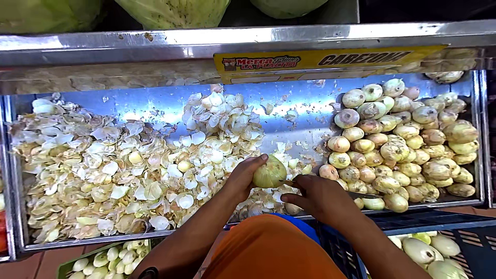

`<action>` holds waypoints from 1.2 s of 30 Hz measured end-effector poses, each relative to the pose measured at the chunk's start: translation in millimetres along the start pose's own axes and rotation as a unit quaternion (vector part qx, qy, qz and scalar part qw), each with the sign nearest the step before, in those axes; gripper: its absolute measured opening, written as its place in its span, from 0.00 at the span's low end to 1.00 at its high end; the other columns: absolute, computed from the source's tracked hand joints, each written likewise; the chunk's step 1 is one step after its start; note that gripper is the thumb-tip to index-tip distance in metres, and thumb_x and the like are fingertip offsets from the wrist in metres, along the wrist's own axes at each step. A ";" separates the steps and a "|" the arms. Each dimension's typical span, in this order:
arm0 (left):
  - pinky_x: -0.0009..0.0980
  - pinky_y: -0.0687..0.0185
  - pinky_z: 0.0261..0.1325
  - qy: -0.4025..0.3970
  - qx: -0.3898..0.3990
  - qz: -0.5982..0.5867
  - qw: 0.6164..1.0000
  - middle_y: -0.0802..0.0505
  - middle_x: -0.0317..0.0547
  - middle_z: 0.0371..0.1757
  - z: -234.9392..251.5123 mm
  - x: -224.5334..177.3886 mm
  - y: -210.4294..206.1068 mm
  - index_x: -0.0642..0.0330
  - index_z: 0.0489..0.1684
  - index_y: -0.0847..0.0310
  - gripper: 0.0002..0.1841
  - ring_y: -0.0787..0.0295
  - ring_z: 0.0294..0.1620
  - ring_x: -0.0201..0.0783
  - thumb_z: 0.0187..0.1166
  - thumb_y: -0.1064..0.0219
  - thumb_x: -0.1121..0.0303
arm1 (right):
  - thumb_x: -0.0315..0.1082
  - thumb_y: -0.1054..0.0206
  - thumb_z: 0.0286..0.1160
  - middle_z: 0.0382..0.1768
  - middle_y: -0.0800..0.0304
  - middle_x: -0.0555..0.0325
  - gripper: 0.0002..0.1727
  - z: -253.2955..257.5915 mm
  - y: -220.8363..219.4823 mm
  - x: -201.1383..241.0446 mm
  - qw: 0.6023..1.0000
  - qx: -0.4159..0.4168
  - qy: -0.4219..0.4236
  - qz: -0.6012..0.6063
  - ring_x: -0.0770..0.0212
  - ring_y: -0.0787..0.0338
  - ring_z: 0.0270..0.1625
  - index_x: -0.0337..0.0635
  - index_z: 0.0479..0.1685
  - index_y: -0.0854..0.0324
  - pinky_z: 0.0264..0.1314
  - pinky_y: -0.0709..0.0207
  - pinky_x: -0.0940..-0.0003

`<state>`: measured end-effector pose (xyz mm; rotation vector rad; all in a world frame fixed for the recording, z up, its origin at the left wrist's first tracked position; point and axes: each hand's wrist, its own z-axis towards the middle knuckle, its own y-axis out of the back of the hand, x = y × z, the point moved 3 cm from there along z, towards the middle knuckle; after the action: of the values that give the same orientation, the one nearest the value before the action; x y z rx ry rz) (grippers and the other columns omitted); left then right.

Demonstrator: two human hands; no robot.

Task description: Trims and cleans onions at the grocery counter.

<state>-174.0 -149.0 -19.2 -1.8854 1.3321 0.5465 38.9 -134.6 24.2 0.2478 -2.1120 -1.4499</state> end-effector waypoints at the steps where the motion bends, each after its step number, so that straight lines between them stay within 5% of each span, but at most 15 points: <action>1: 0.44 0.13 0.57 -0.004 0.008 0.005 1.000 0.08 0.51 0.57 -0.1 0.5 -0.8 0.53 0.69 0.20 0.27 0.09 0.55 0.45 0.81 0.33 0.44 | 0.81 0.42 0.66 0.24 0.16 0.66 0.38 2.5 2.3 1.9 1.000 -0.004 -0.008 -0.003 0.62 0.15 0.27 0.55 0.36 0.13 0.30 0.19 0.55; 11: 0.44 0.13 0.52 -0.048 0.018 0.045 0.998 0.09 0.53 0.52 -4.3 1.7 -4.8 0.56 0.65 0.22 0.23 0.10 0.48 0.46 0.74 0.23 0.60 | 0.86 0.45 0.61 0.16 0.21 0.62 0.43 16.6 0.0 3.6 0.997 0.055 -0.028 -0.041 0.57 0.14 0.26 0.52 0.20 0.18 0.28 0.23 0.51; 36: 0.43 0.12 0.50 -0.050 0.038 0.098 0.993 0.09 0.54 0.51 -5.1 11.5 -17.4 0.58 0.63 0.21 0.23 0.10 0.46 0.46 0.72 0.21 0.64 | 0.87 0.44 0.59 0.15 0.23 0.64 0.43 5.8 -8.8 -5.6 0.998 0.063 -0.012 -0.009 0.59 0.16 0.25 0.53 0.17 0.20 0.28 0.25 0.53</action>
<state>-154.1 -156.8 -18.4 -1.6544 1.4601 0.6703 39.0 -131.0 12.9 0.2994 -2.2281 -1.3376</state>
